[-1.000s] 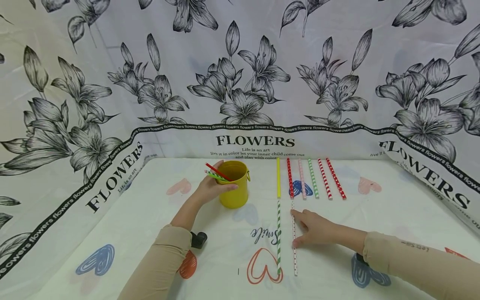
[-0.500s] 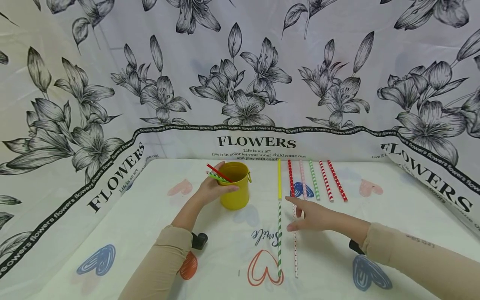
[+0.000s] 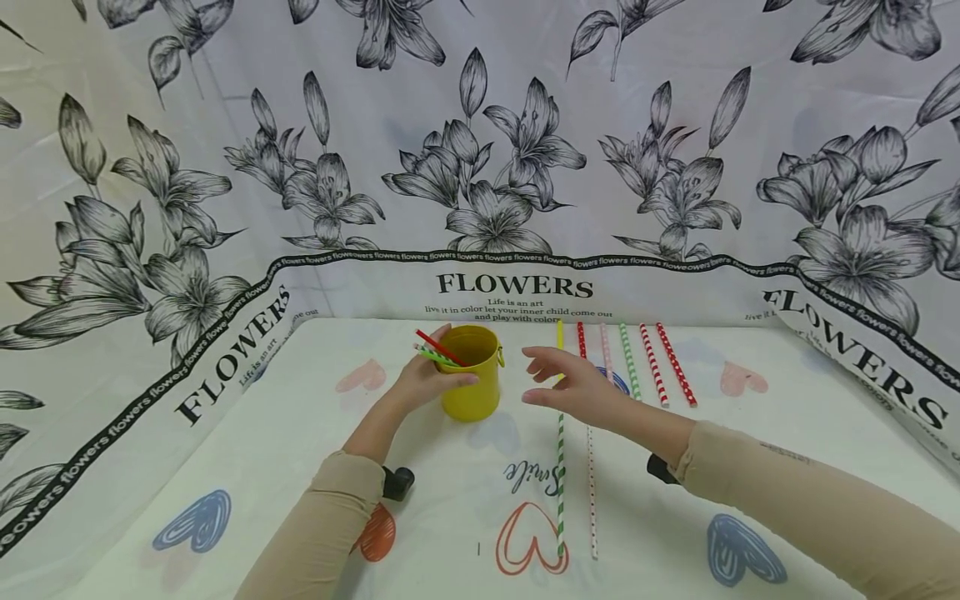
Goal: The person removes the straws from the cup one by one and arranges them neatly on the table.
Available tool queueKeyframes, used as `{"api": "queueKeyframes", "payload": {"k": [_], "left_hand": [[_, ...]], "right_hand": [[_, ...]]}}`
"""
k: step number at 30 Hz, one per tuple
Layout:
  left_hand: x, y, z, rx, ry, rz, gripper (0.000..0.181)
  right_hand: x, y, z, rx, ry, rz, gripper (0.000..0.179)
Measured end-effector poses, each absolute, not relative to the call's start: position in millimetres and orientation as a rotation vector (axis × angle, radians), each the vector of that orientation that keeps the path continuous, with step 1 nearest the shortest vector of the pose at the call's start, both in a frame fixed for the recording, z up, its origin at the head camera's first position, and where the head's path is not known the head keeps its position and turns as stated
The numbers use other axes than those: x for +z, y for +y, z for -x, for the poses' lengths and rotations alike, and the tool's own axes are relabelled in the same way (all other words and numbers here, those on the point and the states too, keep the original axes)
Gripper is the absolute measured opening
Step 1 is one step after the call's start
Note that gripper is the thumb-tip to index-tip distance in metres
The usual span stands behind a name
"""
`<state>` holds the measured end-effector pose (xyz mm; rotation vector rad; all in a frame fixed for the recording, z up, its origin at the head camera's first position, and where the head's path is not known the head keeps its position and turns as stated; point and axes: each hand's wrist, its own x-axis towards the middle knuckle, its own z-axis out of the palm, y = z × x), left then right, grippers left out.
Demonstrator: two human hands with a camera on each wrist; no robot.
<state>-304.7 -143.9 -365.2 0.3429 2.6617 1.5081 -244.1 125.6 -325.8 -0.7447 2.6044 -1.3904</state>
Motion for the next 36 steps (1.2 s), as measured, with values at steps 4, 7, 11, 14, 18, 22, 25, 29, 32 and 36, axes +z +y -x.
{"api": "queueKeyframes", "payload": {"k": [4, 7, 11, 14, 18, 22, 25, 29, 32, 36], "left_hand": [[-364.9, -143.7, 303.5, 1.51, 2.666, -0.353, 0.103], [-364.7, -144.0, 302.9, 1.51, 2.671, -0.385, 0.102], [-365.0, -144.3, 303.3, 1.491, 2.679, -0.404, 0.102], [-365.4, -145.4, 303.9, 1.464, 2.69, -0.407, 0.099], [-364.8, -146.8, 304.0, 1.47, 2.685, -0.455, 0.09], [-365.0, -147.3, 305.3, 1.456, 2.683, -0.512, 0.077], [-365.6, -147.8, 306.1, 1.394, 2.717, -0.53, 0.069], [-365.3, -148.0, 306.4, 1.322, 2.758, -0.533, 0.061], [-364.8, -148.0, 306.3, 1.303, 2.763, -0.509, 0.057], [-364.8, -148.9, 304.5, 1.32, 2.743, -0.429, 0.059]], "right_hand": [[-320.1, 107.6, 246.4, -1.424, 2.588, 0.77, 0.061], [-315.5, 94.6, 249.7, -1.435, 2.578, 0.796, 0.06], [-310.6, 79.0, 255.0, -1.455, 2.559, 0.849, 0.065], [-307.5, 67.6, 258.9, -1.472, 2.535, 0.897, 0.07], [-305.0, 51.9, 265.0, -1.495, 2.5, 0.907, 0.072], [-304.4, 36.1, 273.0, -1.52, 2.495, 0.873, 0.072], [-305.0, 25.7, 281.1, -1.511, 2.507, 0.874, 0.071], [-305.4, 16.1, 293.2, -1.438, 2.515, 0.926, 0.07], [-305.6, 12.0, 301.3, -1.365, 2.524, 0.985, 0.068], [-307.2, 8.4, 310.1, -1.331, 2.496, 1.059, 0.063]]}}
